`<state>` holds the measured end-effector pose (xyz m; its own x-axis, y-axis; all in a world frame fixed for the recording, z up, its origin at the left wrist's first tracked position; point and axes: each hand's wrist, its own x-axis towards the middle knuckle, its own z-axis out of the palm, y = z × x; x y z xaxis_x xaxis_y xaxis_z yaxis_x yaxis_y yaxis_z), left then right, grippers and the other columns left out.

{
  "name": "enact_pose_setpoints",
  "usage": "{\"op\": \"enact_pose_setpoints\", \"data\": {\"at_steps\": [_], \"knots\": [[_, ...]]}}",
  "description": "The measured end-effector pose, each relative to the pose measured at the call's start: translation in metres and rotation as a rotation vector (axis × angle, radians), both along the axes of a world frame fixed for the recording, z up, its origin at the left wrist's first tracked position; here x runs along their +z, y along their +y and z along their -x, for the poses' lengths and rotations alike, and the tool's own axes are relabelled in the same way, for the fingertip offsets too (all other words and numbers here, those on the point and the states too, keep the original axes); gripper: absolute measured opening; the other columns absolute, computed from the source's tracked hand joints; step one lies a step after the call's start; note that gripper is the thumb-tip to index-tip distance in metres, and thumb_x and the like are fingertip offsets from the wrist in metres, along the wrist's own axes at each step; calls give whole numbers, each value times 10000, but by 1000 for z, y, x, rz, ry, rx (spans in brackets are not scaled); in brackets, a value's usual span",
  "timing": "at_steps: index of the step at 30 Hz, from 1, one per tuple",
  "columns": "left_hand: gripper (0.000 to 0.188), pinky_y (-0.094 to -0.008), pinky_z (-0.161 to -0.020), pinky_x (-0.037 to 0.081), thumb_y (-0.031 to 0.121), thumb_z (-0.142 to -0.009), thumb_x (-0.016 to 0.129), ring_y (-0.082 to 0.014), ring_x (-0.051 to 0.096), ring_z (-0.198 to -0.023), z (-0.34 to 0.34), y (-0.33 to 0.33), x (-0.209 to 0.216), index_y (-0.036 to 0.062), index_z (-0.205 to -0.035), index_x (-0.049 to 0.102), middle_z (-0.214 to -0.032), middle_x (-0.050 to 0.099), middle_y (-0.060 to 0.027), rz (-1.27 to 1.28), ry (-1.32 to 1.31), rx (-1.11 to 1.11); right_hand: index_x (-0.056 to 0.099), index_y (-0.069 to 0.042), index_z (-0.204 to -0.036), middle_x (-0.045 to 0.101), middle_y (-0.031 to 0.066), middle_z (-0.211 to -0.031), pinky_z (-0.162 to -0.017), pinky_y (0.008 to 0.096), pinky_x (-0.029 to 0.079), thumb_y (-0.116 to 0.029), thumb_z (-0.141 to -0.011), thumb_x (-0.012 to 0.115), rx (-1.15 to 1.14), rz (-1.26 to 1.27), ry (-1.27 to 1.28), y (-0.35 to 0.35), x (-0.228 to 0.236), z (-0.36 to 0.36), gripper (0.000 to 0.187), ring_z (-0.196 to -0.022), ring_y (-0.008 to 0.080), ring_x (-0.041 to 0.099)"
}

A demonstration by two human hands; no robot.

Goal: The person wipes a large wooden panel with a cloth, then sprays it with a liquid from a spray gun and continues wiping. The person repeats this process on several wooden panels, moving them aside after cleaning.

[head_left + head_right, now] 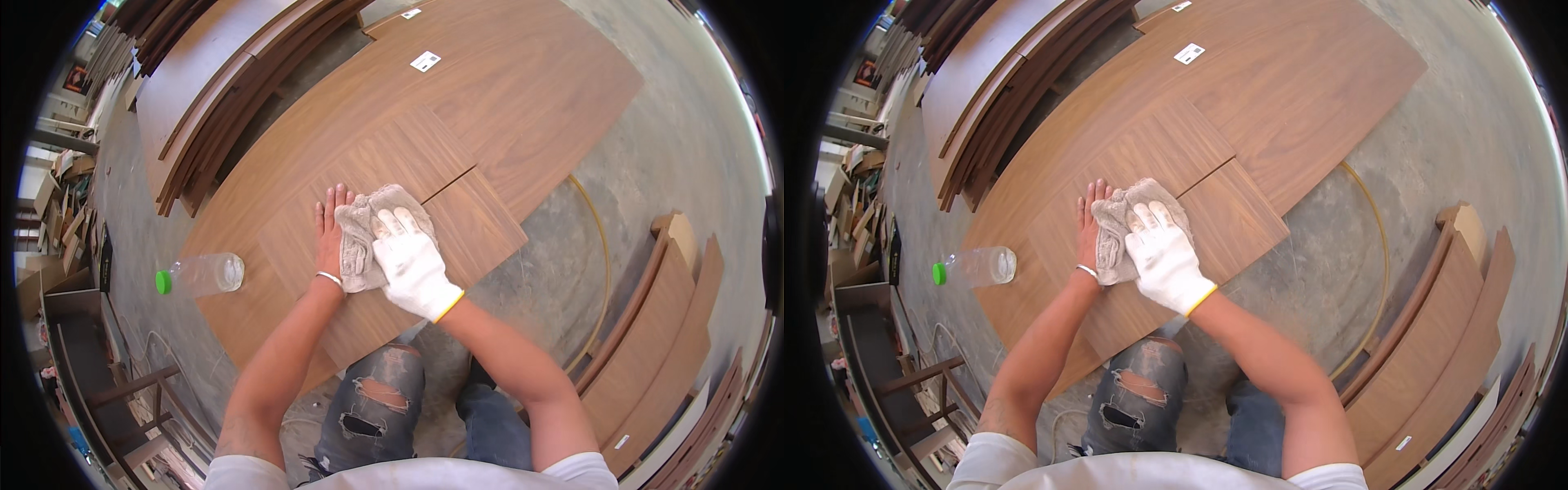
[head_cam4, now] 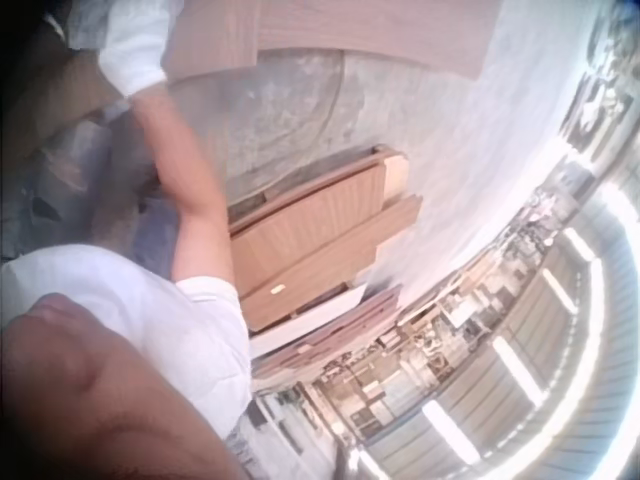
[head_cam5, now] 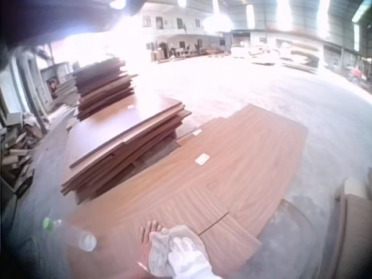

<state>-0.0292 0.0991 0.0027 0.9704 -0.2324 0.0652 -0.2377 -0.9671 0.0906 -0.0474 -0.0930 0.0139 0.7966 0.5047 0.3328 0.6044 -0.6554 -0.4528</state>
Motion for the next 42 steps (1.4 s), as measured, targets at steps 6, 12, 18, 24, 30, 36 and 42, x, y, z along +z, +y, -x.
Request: {"op": "enact_pose_setpoints", "data": {"at_steps": [6,12,18,24,30,36,42], "knots": [[771,-503,-1296,83,295,-966,559,-370,136,-1590,13,-6,6,-55,-1588,266,-1693,201,-235,116,85,-33,614,41,-1270,611,254,-1336,-1099,449,450,-232,-895,626,-672,62,209,-126,-2,-122,463,-1240,420,583],[689,-550,-1280,100,344,-957,590,-399,157,-1580,20,9,14,122,-1582,400,-1685,212,-253,132,99,-63,571,42,-1322,542,292,-1420,-1157,534,371,-166,-835,691,-274,107,-41,-46,-7,-58,544,-1316,457,506],[655,-569,-1275,99,384,-947,607,-409,159,-1579,16,5,12,223,-1563,454,-1681,210,-270,161,97,-119,642,-30,-1221,529,195,-1510,-1217,434,272,-316,-887,661,-493,270,100,-32,-3,-182,440,-1439,335,428],[589,-563,-1249,181,458,-957,576,-398,300,-1514,14,17,21,201,-1487,553,-1622,345,-243,134,296,-73,616,-134,-1391,497,162,-1539,-1211,486,320,-312,-904,660,84,198,196,102,5,-133,520,-1469,398,381],[616,-564,-1272,147,420,-962,598,-392,217,-1562,22,16,16,250,-1542,475,-1666,258,-244,230,53,-98,643,-88,-1295,612,219,-1348,-1060,459,469,-174,-960,534,-10,115,126,10,6,-184,362,-1286,398,537],[601,-581,-1269,146,387,-977,583,-383,222,-1562,14,17,1,217,-1541,467,-1665,270,-237,242,9,-105,379,-99,-1591,396,180,-1617,-1225,415,325,-307,-890,701,-528,332,224,-37,-6,-184,799,-1499,390,337],[627,-566,-1280,96,455,-1002,499,-377,276,-1543,34,-31,-8,38,-1471,511,-1620,376,-221,247,-125,83,479,-70,-1522,431,215,-1575,-1227,469,308,-325,-879,700,-309,485,-76,4,-16,-172,726,-1454,430,371]]}}
